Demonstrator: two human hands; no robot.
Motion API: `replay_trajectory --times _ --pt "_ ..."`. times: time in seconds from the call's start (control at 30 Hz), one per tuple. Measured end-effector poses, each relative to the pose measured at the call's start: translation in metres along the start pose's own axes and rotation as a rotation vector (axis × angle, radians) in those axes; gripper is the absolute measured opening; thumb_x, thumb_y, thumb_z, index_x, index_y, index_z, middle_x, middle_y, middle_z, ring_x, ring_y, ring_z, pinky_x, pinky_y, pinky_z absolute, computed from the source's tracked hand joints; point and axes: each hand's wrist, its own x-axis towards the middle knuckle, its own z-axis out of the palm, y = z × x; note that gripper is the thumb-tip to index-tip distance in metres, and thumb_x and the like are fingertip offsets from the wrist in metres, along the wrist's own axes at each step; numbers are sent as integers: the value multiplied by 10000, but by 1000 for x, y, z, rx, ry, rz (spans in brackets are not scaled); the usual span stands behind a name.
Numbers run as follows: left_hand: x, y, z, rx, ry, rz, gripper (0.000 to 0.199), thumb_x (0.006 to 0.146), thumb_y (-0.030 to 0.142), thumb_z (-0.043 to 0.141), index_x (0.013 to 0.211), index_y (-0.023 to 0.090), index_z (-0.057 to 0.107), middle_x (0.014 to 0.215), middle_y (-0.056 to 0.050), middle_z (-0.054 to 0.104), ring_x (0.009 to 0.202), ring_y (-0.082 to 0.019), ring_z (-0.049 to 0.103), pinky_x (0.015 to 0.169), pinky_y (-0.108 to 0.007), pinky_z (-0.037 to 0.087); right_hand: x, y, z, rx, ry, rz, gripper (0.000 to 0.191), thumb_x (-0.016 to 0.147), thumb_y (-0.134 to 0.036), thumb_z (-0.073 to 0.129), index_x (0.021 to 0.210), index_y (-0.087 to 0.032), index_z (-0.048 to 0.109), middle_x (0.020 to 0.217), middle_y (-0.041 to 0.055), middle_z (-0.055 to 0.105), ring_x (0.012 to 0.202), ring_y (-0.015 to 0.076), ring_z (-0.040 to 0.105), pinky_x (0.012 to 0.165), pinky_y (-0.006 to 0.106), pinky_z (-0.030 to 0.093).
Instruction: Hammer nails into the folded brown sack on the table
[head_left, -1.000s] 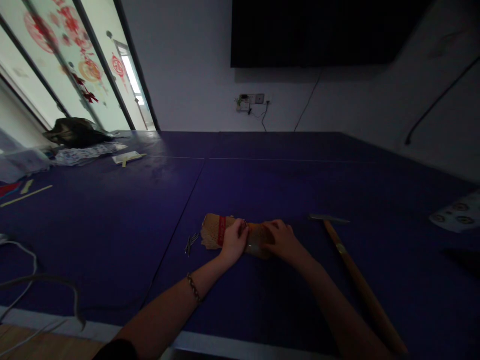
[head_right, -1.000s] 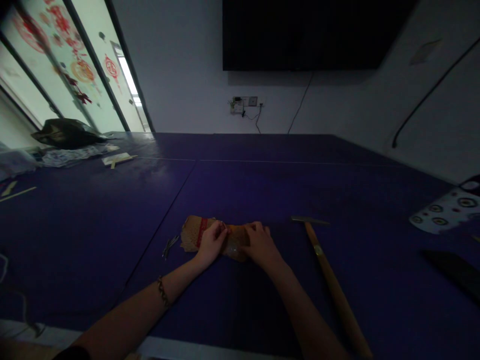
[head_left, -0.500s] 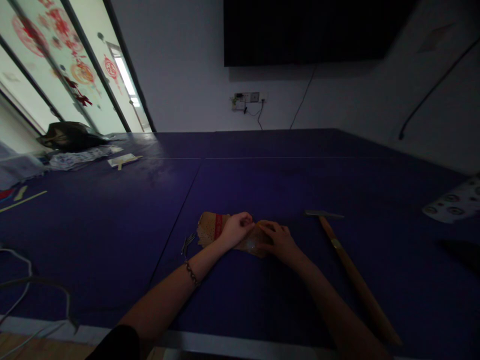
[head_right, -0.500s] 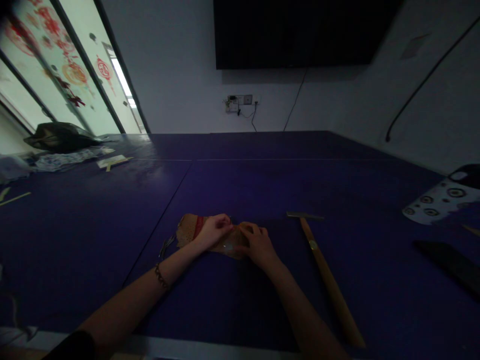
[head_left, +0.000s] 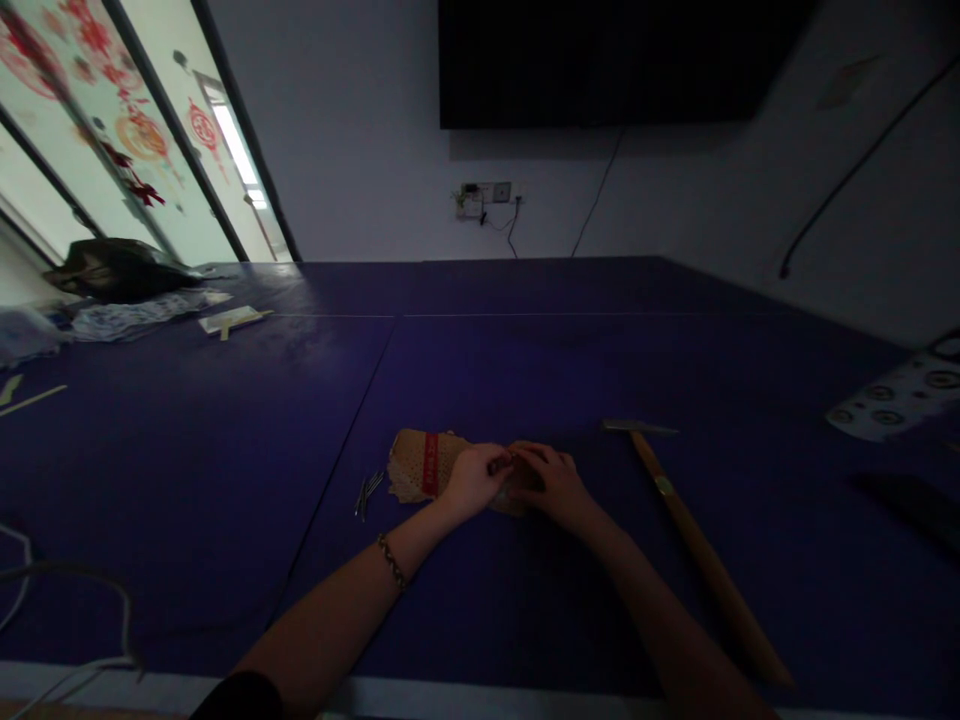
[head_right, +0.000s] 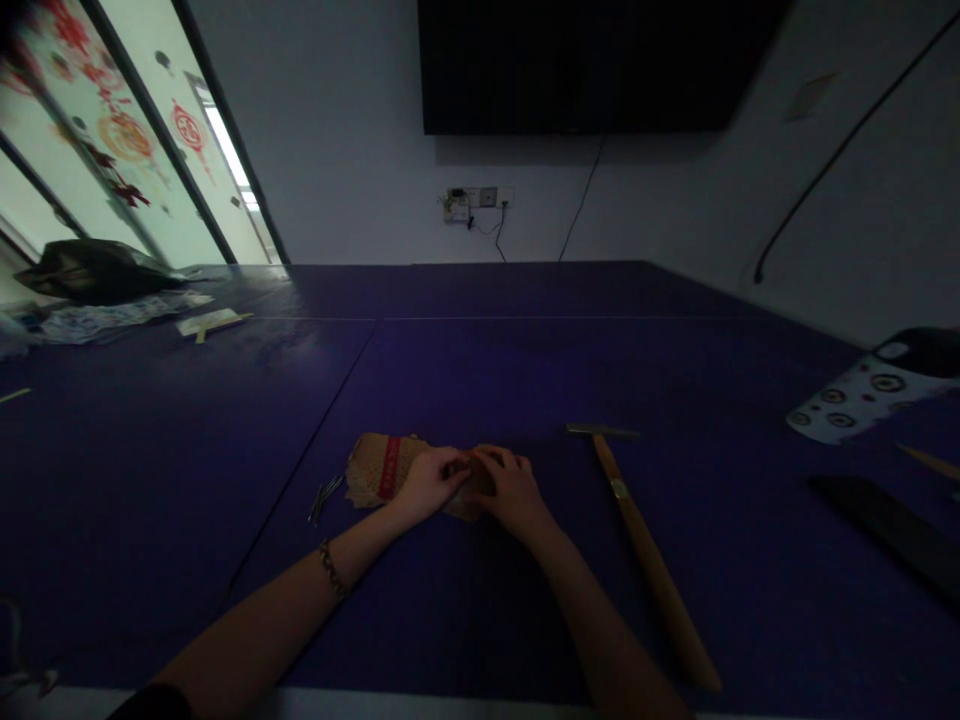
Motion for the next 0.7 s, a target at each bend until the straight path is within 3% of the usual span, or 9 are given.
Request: replay_trajectory --times 0.37,0.7 --pt "1 -1 4 -105 35 -64 209 697 67 524 841 156 646 653 8 617 586 -106 539 562 -187 408 0 2 -2 15 -1 8 507 663 -311 632 1154 -229 533 1192 89 521 1084 275 449 905 418 331" --pt "1 -1 2 -58 15 -79 134 720 127 557 814 159 647 692 -2 644 625 -121 569 608 -202 421 0 2 -2 24 -3 10 516 663 -317 632 1164 -262 523 1192 77 521 1088 269 446 900 411 329"
